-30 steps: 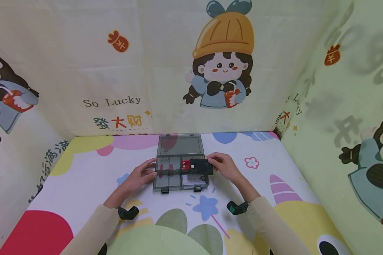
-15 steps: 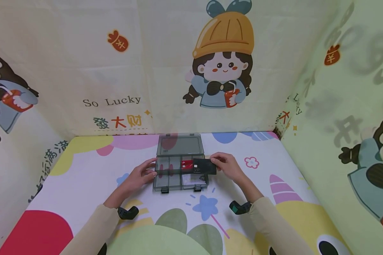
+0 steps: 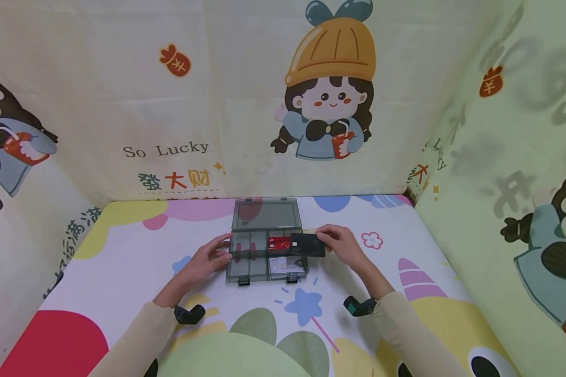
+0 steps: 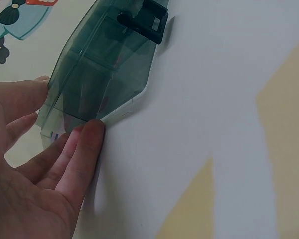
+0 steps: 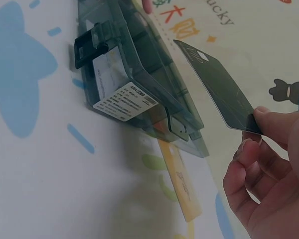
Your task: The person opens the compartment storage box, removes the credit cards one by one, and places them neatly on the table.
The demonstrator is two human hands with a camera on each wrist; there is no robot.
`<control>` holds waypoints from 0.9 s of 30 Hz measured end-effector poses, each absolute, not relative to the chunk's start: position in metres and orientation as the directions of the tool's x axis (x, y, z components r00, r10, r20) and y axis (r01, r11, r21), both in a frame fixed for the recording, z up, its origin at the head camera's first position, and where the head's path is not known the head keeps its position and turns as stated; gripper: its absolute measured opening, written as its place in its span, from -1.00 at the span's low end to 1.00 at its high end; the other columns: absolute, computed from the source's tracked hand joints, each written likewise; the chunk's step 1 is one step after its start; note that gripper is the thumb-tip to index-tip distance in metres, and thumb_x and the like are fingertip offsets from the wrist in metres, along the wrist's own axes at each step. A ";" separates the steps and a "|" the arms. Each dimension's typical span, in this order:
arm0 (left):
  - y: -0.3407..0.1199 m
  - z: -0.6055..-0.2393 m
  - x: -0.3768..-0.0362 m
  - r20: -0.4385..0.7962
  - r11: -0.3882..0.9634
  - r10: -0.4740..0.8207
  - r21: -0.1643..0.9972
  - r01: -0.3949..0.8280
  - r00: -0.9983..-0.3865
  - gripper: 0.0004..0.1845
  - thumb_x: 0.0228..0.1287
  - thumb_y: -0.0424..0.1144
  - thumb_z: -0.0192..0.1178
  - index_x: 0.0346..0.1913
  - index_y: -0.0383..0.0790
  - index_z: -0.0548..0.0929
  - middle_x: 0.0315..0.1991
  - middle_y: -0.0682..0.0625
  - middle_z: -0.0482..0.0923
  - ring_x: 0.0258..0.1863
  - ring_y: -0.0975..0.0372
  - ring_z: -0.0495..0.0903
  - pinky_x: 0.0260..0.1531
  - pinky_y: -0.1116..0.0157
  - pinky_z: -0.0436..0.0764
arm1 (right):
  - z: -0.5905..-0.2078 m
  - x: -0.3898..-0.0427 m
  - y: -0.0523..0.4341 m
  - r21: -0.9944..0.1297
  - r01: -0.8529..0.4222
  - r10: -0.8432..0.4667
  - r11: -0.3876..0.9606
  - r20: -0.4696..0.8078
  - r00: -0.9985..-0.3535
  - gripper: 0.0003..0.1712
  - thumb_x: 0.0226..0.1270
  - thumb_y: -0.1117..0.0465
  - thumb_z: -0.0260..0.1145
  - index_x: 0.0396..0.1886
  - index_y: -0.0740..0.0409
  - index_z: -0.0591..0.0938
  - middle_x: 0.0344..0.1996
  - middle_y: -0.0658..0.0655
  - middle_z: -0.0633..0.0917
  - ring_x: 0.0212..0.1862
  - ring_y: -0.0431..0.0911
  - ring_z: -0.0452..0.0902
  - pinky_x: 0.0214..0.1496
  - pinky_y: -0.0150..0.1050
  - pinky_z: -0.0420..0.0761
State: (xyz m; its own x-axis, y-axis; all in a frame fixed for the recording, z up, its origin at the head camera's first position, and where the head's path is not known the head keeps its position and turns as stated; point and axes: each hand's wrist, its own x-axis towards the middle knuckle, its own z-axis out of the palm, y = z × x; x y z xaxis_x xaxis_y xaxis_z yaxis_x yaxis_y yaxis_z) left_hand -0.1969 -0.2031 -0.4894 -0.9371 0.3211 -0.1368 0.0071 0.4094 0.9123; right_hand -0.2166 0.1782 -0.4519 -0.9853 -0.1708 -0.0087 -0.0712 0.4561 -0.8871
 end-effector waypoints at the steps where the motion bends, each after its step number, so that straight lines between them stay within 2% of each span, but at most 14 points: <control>1: -0.203 -0.490 -0.197 -0.137 0.410 0.322 0.912 0.008 -0.937 -0.33 0.41 -0.18 0.13 0.50 0.00 0.14 0.42 -0.29 0.23 0.21 -0.08 0.47 0.06 0.14 0.64 | -0.451 -0.216 0.179 -0.886 -0.070 -0.169 0.459 -0.010 -0.986 -0.76 0.41 0.17 0.22 -0.05 0.15 0.68 -0.24 0.22 0.64 -0.37 0.04 0.48 -0.32 -0.16 0.55; 10: -0.203 -0.490 -0.197 -0.140 0.399 0.325 0.917 0.002 -0.935 -0.33 0.41 -0.18 0.12 0.50 0.00 0.14 0.41 -0.28 0.24 0.19 -0.06 0.48 0.05 0.16 0.65 | -0.451 -0.219 0.193 -0.869 -0.076 -0.148 0.490 0.003 -0.989 -0.76 0.41 0.16 0.22 -0.05 0.16 0.67 -0.31 0.20 0.63 -0.41 -0.07 0.46 -0.38 -0.24 0.53; 18: -0.203 -0.489 -0.197 -0.122 0.414 0.325 0.910 0.025 -0.938 -0.34 0.42 -0.16 0.12 0.50 -0.01 0.14 0.41 -0.30 0.24 0.20 -0.08 0.47 0.04 0.16 0.65 | -0.454 -0.220 0.201 -0.874 -0.060 -0.138 0.483 -0.008 -0.990 -0.77 0.41 0.18 0.22 -0.05 0.15 0.67 -0.30 0.20 0.63 -0.39 -0.02 0.47 -0.34 -0.20 0.56; 27: -0.203 -0.489 -0.197 -0.137 0.388 0.320 0.922 -0.003 -0.937 -0.34 0.41 -0.18 0.13 0.49 0.02 0.16 0.41 -0.27 0.25 0.21 -0.07 0.48 0.04 0.18 0.65 | -0.456 -0.218 0.209 -0.890 -0.058 -0.125 0.452 0.001 -0.992 -0.78 0.42 0.23 0.20 -0.06 0.21 0.66 -0.28 0.24 0.63 -0.41 -0.05 0.45 -0.38 -0.25 0.54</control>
State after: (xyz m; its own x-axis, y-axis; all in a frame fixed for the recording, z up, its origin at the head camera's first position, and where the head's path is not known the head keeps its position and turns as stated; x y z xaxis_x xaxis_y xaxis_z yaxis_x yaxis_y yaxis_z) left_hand -0.1968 -0.2030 -0.4891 -0.9375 0.3199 -0.1372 -0.0027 0.3876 0.9218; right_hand -0.2182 0.2091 -0.4564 -0.9922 -0.1249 0.0009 -0.0578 0.4520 -0.8901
